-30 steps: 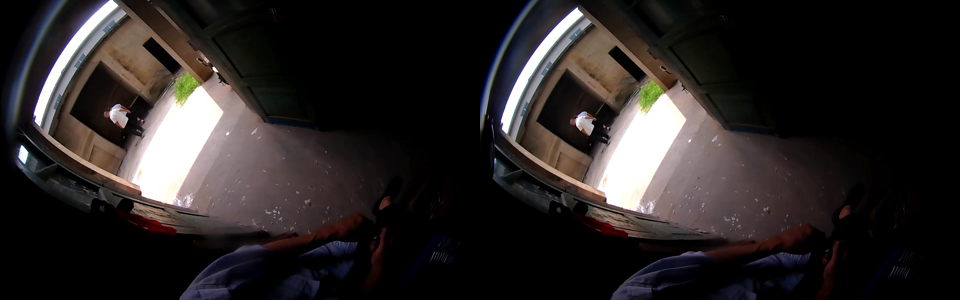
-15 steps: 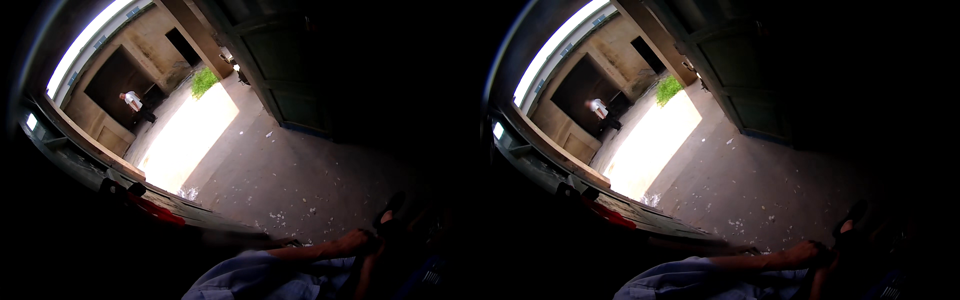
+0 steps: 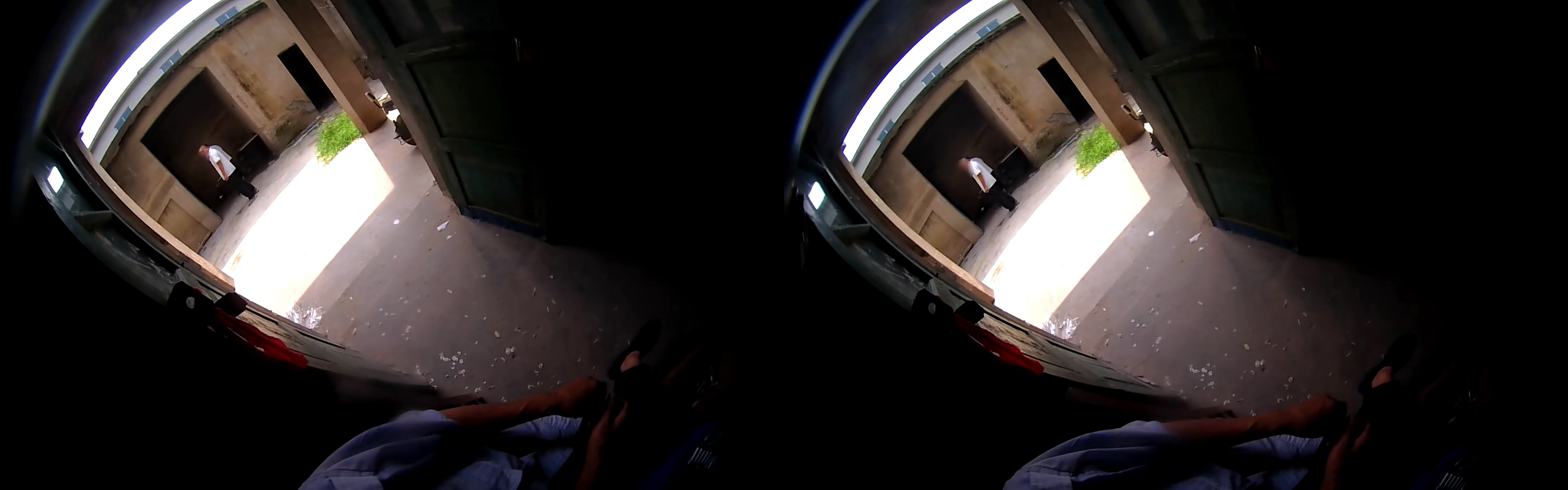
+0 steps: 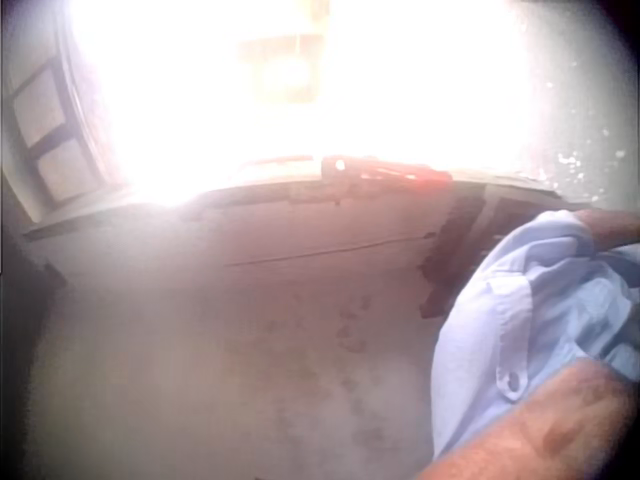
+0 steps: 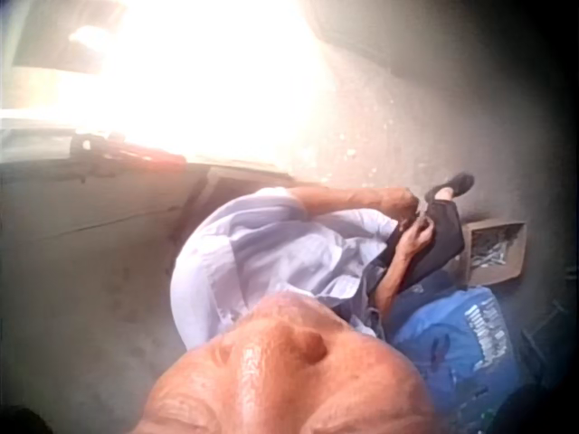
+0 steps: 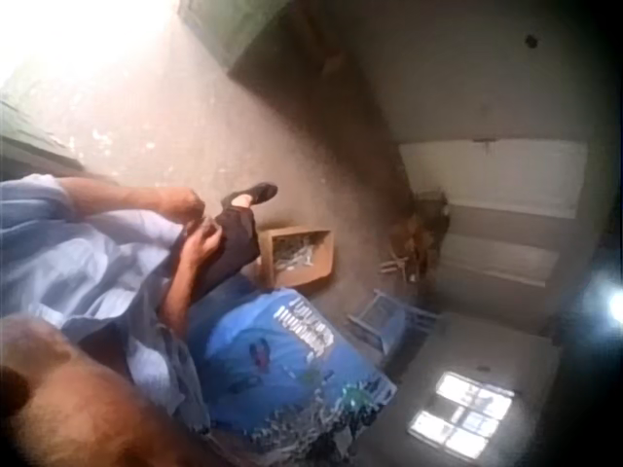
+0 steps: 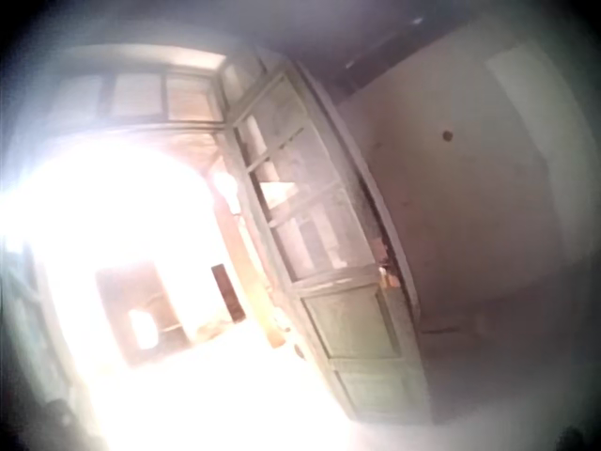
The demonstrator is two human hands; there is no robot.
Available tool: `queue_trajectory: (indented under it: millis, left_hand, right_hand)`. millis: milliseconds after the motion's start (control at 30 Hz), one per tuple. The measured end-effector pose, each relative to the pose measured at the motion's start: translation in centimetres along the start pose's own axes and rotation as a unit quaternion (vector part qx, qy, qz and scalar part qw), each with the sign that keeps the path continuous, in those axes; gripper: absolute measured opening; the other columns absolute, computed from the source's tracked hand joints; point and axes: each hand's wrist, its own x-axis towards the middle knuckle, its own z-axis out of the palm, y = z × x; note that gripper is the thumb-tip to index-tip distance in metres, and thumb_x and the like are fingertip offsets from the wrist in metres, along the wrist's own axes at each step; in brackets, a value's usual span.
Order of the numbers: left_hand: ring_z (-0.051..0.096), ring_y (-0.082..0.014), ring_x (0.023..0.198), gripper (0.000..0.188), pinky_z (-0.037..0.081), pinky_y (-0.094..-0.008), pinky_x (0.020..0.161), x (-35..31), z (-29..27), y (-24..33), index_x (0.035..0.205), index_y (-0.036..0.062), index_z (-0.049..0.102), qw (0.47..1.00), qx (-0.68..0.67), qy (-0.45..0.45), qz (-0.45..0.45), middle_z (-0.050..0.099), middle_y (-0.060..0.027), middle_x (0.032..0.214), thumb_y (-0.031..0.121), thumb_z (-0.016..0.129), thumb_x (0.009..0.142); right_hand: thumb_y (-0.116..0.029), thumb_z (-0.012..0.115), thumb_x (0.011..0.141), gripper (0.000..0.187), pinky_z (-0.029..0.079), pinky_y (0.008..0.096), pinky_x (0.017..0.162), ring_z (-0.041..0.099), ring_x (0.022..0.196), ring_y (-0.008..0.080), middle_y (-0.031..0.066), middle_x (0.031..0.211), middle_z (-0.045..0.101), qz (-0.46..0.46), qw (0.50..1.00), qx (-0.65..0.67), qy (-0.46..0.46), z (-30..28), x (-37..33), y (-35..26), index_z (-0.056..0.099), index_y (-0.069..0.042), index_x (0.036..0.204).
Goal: The person assembles a lighter by inserting internal components into the metal casing and using a screwdriver to tighten a small screw at the base, then verifies the assembly by looking at the device.
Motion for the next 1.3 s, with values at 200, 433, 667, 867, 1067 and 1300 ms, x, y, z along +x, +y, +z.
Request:
queue_trajectory:
  millis: [200, 433, 667, 867, 1067, 1300]
  left_hand:
    - [0.071, -0.0425, 0.089, 0.014, 0.057, -0.0466, 0.079, -1.3, -1.2, 2.2, 0.093, 0.0001, 0.069, 1.0, -0.009, 0.012, 0.005, 0.071, -0.0227, 0.091, 0.011, 0.068, 0.084]
    - [0.07, -0.0422, 0.089, 0.017, 0.056, -0.0473, 0.079, -1.0, -1.0, -0.1, 0.091, 0.0005, 0.071, 0.999, 0.01, -0.029, 0.022, 0.071, -0.0225, 0.092, 0.017, 0.066, 0.087]
    - [0.07, -0.042, 0.09, 0.017, 0.057, -0.0467, 0.078, -1.3, -1.9, 1.2, 0.091, 0.0006, 0.071, 0.998, 0.024, -0.042, 0.031, 0.072, -0.0223, 0.092, 0.017, 0.067, 0.087]
    - [0.07, -0.0424, 0.086, 0.014, 0.057, -0.0473, 0.075, -1.8, -1.5, 1.8, 0.093, 0.0016, 0.07, 0.997, -0.004, 0.003, 0.082, 0.071, -0.0226, 0.092, 0.014, 0.067, 0.086]
    - [0.069, -0.0439, 0.085, 0.014, 0.057, -0.049, 0.074, -1.7, -0.4, 1.3, 0.093, 0.0006, 0.069, 0.995, 0.052, -0.005, 0.09, 0.071, -0.0234, 0.09, 0.009, 0.065, 0.082]
    - [0.069, -0.0451, 0.085, 0.015, 0.056, -0.0499, 0.073, -1.9, -0.1, 1.5, 0.093, -0.0018, 0.067, 0.995, 0.011, -0.005, 0.1, 0.07, -0.0241, 0.089, 0.008, 0.065, 0.081]
  right_hand:
    - [-0.037, 0.059, 0.109, 0.046, 0.05, 0.0341, 0.086, 0.06, 0.1, 0.0184, 0.0118, 0.111, 0.065, -0.061, 0.996, 0.037, 0.047, 0.6, 1.6, 3.3, 0.061, 0.005, 0.127]
    - [-0.034, 0.057, 0.109, 0.04, 0.049, 0.0349, 0.081, 0.06, 0.093, 0.0183, 0.012, 0.103, 0.065, -0.061, 0.997, -0.041, -0.008, 0.0, 0.5, 1.1, 0.065, 0.004, 0.116]
    - [-0.034, 0.057, 0.109, 0.04, 0.049, 0.0354, 0.079, 0.06, 0.089, 0.0188, 0.0129, 0.097, 0.065, -0.098, 0.989, -0.091, 0.058, 0.6, 1.7, 4.0, 0.064, 0.005, 0.112]
    - [-0.041, 0.061, 0.107, 0.048, 0.051, 0.0389, 0.091, 0.066, 0.1, 0.0266, 0.0186, 0.108, 0.07, -0.08, 0.993, -0.08, 0.032, 0.0, 1.8, 4.1, 0.065, 0.005, 0.119]
    - [-0.041, 0.06, 0.107, 0.051, 0.051, 0.0358, 0.092, 0.062, 0.101, 0.0211, 0.0161, 0.113, 0.069, -0.045, 0.999, -0.006, 0.023, -0.1, 1.2, 3.0, 0.065, 0.007, 0.124]
    - [-0.037, 0.065, 0.105, 0.046, 0.053, 0.0339, 0.08, 0.062, 0.091, 0.0182, 0.0134, 0.1, 0.068, -0.053, 0.998, 0.018, 0.043, 0.2, 1.1, 3.1, 0.064, 0.007, 0.116]
